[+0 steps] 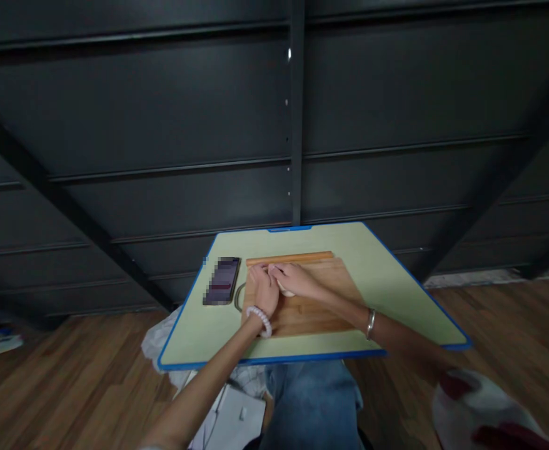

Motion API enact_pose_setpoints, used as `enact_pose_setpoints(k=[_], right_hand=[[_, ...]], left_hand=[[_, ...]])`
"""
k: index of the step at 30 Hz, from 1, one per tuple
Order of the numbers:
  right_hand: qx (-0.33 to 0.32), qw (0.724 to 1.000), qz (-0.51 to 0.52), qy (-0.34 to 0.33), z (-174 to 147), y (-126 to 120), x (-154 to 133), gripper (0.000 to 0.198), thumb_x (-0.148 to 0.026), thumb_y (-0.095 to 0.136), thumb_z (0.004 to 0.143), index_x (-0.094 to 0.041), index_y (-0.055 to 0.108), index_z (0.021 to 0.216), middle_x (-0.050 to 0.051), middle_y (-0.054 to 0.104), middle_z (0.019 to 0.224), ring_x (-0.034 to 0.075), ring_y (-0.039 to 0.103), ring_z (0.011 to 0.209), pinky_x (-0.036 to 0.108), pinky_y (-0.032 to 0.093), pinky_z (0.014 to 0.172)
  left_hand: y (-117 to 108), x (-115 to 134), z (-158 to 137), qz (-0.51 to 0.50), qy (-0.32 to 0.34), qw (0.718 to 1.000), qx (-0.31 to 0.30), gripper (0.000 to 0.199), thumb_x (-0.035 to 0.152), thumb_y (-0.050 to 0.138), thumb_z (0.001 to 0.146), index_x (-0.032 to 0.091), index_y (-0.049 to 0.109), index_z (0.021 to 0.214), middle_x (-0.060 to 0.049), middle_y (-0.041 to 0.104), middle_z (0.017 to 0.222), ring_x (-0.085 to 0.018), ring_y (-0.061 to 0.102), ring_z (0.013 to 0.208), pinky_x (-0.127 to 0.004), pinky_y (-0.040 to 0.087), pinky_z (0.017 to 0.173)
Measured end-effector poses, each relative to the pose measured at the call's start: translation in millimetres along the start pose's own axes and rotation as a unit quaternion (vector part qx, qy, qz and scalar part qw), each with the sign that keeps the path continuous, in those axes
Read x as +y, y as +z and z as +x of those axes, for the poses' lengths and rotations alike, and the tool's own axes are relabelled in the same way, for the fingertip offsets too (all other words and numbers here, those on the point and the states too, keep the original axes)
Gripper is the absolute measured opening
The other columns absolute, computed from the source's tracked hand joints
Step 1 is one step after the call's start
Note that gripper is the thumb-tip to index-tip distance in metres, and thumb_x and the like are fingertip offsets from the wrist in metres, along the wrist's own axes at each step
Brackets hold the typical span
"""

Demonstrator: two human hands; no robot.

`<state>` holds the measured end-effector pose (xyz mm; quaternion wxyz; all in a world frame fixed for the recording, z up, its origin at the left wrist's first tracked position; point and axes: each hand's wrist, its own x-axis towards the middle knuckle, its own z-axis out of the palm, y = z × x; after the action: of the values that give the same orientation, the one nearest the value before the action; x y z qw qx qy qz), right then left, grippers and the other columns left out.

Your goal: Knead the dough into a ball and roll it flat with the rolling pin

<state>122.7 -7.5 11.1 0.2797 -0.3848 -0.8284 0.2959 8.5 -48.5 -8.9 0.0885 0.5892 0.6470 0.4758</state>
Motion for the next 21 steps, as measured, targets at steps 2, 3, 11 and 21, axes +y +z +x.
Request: enact_pose_setpoints(k=[2,3,11,21], right_hand=[[-0.027,0.999,-0.01,-0.036,1,-1,-3,0.04,-0.041,0.035,0.092,-0.018,0.067,0.097,0.009,0.07,0.097,0.019,0.063,0.082,0.029,0.045,0.078],[-0.035,0.998,0.0,-0.053,1,-1,-3,0.039,-0.041,0.036,0.092,-0.018,0.067,0.098,0.008,0.07,0.098,0.018,0.063,0.084,0.028,0.045,0.078],[-0.039,0.997,0.001,-0.061,-4,5,0,0.045,-0.044,0.04,0.09,-0.014,0.065,0.069,0.001,0.062,0.063,0.011,0.05,0.055,0.021,0.035,0.053],[0.012,0.988,-0.126,-0.088,7,26,11,0.016,-0.029,0.065,0.072,-0.013,0.067,0.069,0.0,0.062,0.064,0.011,0.051,0.06,0.022,0.034,0.056]], left_hand=[[0,-4,0,0.004,0.02,1.0,0.006,0.009,0.018,0.033,0.087,0.018,0.043,0.088,-0.008,0.047,0.093,-0.021,0.049,0.093,-0.041,0.039,0.088],[0,-6,0,0.006,0.028,1.0,0.007,0.009,0.018,0.034,0.087,0.019,0.042,0.09,-0.008,0.047,0.094,-0.021,0.049,0.094,-0.041,0.04,0.088],[7,-29,23,-0.159,-0.038,0.984,0.063,0.012,0.021,0.033,0.088,0.02,0.044,0.086,-0.003,0.051,0.086,-0.016,0.053,0.086,-0.032,0.041,0.082],[-16,33,53,-0.251,0.125,0.951,-0.131,0.014,0.017,0.038,0.081,0.019,0.051,0.074,0.001,0.053,0.071,-0.013,0.053,0.071,-0.025,0.043,0.069]])
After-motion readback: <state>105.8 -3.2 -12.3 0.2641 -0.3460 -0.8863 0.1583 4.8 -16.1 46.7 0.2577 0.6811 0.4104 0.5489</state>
